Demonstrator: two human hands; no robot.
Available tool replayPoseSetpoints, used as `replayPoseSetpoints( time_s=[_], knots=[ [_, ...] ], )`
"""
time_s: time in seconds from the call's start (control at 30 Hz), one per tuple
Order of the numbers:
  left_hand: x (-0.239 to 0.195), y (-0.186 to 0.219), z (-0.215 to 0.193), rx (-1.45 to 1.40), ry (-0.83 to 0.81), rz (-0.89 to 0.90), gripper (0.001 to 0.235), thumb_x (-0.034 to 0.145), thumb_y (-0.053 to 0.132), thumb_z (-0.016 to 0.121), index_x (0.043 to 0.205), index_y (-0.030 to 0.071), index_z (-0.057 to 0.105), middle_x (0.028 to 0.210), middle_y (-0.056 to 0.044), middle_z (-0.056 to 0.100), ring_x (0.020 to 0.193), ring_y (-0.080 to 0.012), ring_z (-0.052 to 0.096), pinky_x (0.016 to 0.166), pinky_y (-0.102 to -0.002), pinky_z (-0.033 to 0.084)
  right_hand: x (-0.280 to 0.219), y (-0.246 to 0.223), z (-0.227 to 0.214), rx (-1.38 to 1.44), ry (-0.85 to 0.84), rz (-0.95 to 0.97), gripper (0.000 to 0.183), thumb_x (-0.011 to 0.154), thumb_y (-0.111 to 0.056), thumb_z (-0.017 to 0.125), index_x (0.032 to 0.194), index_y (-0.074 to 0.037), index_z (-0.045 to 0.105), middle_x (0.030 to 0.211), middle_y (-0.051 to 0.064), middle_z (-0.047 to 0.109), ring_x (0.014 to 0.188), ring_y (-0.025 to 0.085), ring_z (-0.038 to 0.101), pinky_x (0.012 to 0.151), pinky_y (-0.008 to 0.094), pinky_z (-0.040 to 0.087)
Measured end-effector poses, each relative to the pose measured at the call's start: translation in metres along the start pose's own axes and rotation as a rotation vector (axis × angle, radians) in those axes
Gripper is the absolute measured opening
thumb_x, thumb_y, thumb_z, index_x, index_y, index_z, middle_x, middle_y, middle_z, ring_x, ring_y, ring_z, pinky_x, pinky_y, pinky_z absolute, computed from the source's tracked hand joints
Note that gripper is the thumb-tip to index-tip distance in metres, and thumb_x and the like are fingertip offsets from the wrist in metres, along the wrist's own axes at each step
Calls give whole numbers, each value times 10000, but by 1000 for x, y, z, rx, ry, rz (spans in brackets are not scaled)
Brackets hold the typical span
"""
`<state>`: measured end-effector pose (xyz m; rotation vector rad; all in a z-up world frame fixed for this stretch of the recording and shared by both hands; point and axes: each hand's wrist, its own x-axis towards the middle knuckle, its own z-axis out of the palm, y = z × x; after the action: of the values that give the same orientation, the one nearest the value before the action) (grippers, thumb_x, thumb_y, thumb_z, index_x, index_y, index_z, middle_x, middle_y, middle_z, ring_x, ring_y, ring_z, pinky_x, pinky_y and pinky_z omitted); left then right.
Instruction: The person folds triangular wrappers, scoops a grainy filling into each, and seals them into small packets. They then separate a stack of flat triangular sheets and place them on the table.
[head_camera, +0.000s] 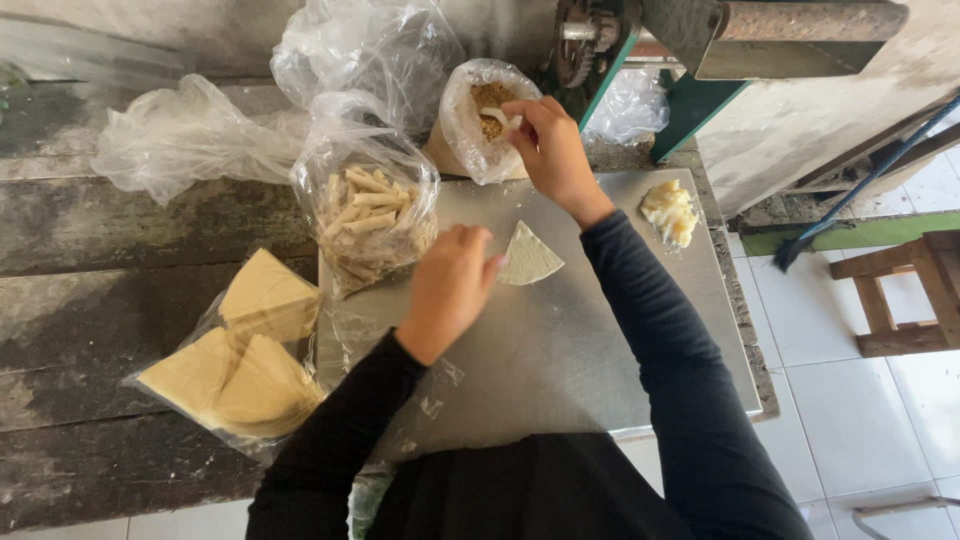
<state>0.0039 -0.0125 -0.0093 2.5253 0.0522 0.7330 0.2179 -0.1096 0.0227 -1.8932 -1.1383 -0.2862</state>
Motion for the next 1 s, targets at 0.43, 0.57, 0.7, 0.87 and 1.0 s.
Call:
replayPoseSetpoints(
  time_s=[0.43, 0.57, 0.7, 0.87, 1.0],
  knots=[
    [-25, -8, 79, 90, -111, -6, 163, 912, 172, 708, 931, 56, 595, 888, -103, 633, 830, -282, 635, 664, -420, 523, 29, 33, 12, -95, 97, -140, 73, 990, -18, 703, 1044, 13, 743, 933, 150, 690, 772, 288, 669, 698, 362, 527],
    [-20, -8, 73, -273, -83, -131, 113, 965, 76, 667, 972, 6, 578, 875, -131, 665, 794, -309, 664, 677, -415, 537, 23, 47, 19, 122, 178, 5, 117, 1029, -63, 648, 1063, 22, 720, 905, 109, 727, 760, 161, 687, 686, 300, 535],
    [-15, -18, 64, -596, -108, -303, 92, 931, 20, 665, 989, -1, 596, 887, -133, 720, 805, -247, 733, 716, -340, 578, 18, 67, 22, 318, 253, 311, 181, 1033, -106, 599, 1063, 7, 737, 793, 41, 718, 644, 58, 575, 587, 232, 455],
    [-16, -26, 61, -648, -128, -448, 119, 916, 47, 663, 1009, 1, 606, 907, -113, 738, 812, -198, 748, 730, -300, 582, 14, 83, 28, 479, 356, 435, 213, 1027, -110, 597, 1056, 30, 755, 779, 34, 712, 607, 45, 561, 558, 208, 451],
    [-20, -28, 59, -626, -88, -422, 131, 934, 66, 676, 1017, 1, 600, 909, -101, 734, 806, -188, 744, 725, -296, 585, 3, 83, 27, 711, 423, 557, 228, 1007, -97, 590, 1080, 62, 736, 791, 62, 711, 570, 66, 527, 514, 220, 406]
  ],
)
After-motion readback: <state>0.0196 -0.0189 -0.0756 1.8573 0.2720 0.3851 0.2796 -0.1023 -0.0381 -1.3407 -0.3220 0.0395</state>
